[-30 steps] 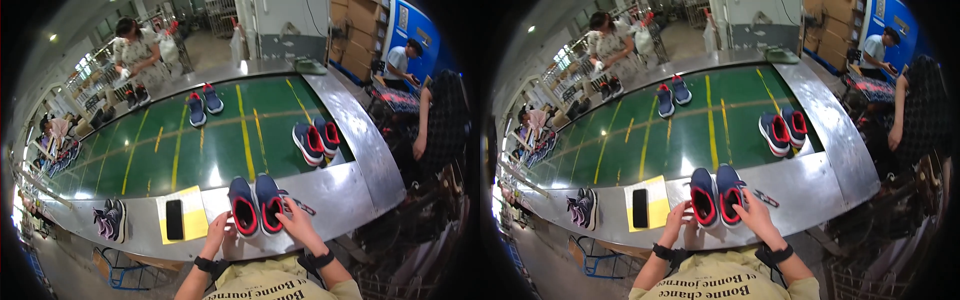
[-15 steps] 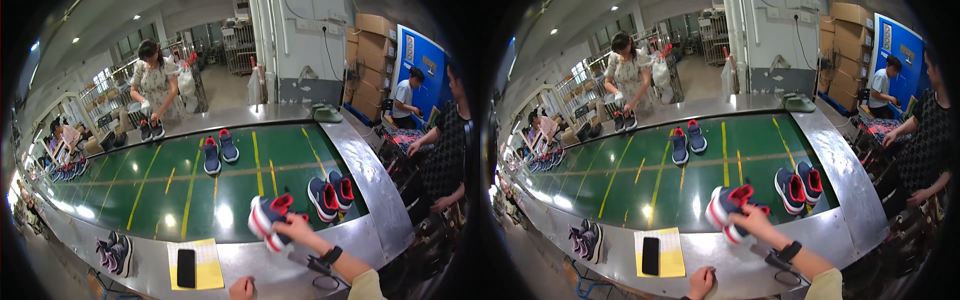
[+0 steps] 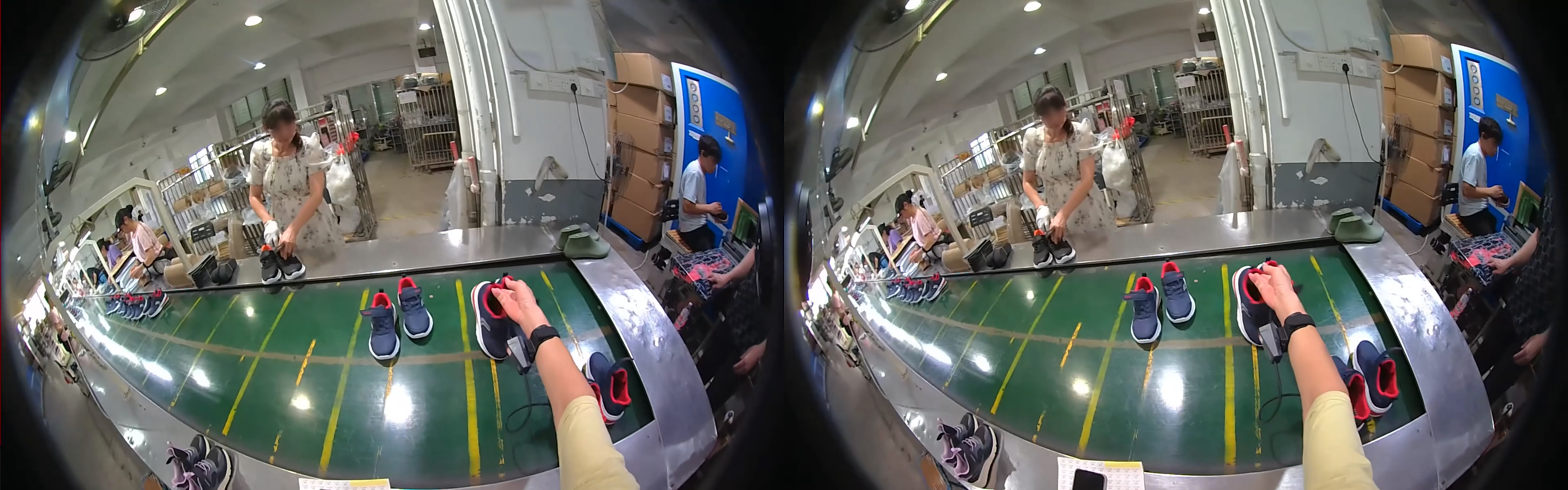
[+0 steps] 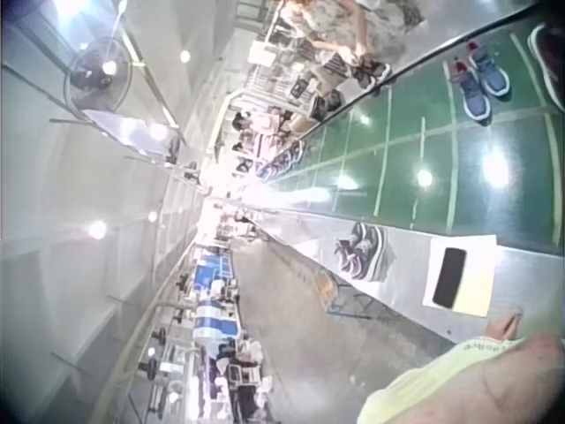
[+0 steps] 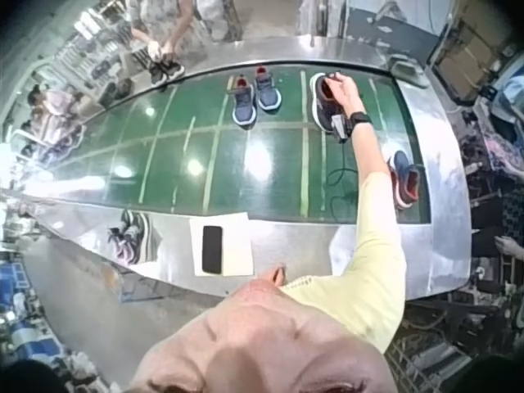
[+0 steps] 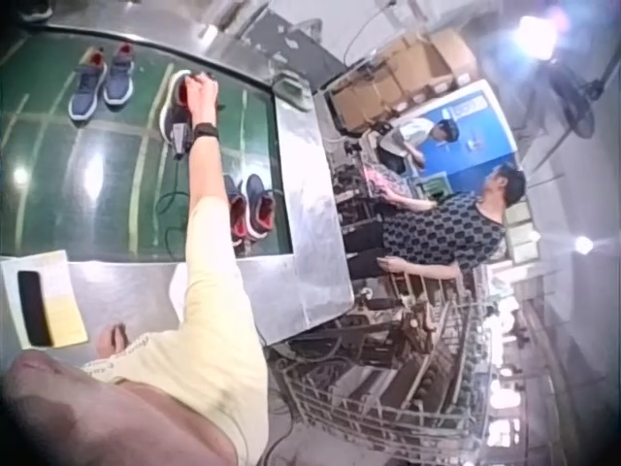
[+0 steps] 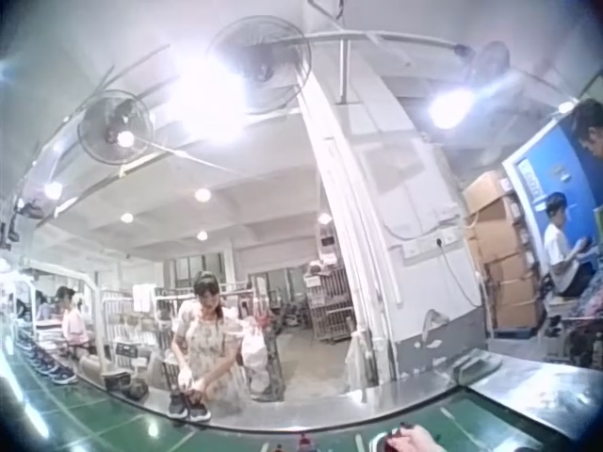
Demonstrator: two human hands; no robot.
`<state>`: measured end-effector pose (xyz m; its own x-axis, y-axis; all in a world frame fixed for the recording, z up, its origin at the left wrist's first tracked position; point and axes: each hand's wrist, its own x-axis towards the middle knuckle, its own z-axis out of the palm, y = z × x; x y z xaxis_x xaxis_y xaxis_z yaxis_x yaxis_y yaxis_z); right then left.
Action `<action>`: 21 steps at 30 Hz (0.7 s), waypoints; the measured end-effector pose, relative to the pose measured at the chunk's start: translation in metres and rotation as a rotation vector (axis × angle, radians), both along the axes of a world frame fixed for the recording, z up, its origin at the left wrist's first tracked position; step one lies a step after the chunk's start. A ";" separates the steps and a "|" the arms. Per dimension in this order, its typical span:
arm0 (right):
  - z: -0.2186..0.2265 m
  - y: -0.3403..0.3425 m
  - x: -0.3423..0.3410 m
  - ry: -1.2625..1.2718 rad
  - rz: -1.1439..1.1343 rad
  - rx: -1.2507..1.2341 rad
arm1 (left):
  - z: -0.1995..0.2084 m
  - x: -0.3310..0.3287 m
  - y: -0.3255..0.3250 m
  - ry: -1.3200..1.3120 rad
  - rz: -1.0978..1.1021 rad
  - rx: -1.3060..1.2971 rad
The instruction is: Inspecting and organizing pairs of finished shoes on a conveyor belt in a factory.
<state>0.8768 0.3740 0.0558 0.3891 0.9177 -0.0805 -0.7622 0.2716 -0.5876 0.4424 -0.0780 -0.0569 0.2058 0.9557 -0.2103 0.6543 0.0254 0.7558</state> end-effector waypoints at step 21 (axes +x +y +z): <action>-0.040 -0.364 0.040 -1.917 0.039 -0.785 | 0.005 0.016 0.011 -0.202 0.033 0.217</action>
